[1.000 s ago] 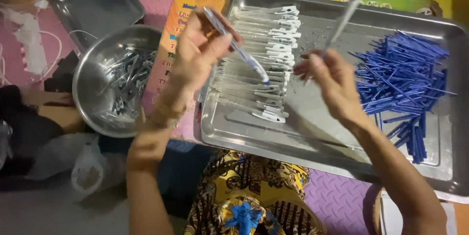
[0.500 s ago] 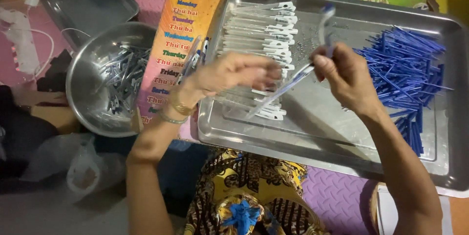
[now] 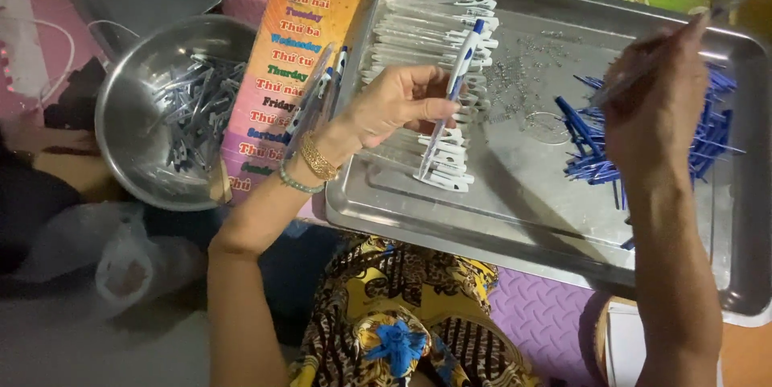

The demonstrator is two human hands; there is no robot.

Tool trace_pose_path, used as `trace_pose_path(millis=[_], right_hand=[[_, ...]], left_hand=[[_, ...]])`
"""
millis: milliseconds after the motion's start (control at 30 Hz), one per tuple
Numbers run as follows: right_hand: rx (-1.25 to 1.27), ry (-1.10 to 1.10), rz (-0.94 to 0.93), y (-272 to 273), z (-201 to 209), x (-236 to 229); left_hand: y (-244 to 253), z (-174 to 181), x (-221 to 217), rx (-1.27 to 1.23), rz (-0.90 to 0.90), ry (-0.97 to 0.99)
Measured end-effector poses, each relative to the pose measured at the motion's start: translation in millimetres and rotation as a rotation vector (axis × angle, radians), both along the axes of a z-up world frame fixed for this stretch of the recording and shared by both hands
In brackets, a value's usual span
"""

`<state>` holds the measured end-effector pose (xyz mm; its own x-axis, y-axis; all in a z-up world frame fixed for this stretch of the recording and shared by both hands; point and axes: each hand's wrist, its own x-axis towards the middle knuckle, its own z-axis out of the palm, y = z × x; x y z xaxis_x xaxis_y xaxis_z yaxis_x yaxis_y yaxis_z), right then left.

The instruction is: The person repeatedly picks white marker bodies from a metal tray, inserts blue ink cartridges into them, and places the assembled markers back on the tray. The process is continuous and repetitive throughout the clip.

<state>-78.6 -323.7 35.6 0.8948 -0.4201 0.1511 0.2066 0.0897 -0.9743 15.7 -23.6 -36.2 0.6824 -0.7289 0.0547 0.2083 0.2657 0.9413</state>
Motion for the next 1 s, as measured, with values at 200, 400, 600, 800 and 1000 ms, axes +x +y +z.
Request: trace_pose_path(millis=[200, 400, 600, 800, 1000], right_hand=[[0.263, 0.093, 0.312, 45.3, -14.8, -9.1], [-0.285, -0.164, 0.252, 78.2, -20.8, -14.1], [-0.364, -0.235, 0.232, 84.4, -25.1, -14.8], [-0.391, -0.273, 0.240, 92.1, -23.6, -18.0], [-0.558, -0.352, 0.197, 91.0, -37.1, -12.5]], left_hand=[[4.6, 7.7, -4.6, -0.065, -0.120, 0.008], [-3.4, 8.1, -19.0, -0.021, 0.027, 0.022], [-9.4, -6.8, -14.8, -0.003, 0.029, -0.021], [-15.2, -12.8, -22.1, 0.039, 0.118, -0.143], [-12.2, -15.4, -28.9, 0.143, 0.165, -0.196]])
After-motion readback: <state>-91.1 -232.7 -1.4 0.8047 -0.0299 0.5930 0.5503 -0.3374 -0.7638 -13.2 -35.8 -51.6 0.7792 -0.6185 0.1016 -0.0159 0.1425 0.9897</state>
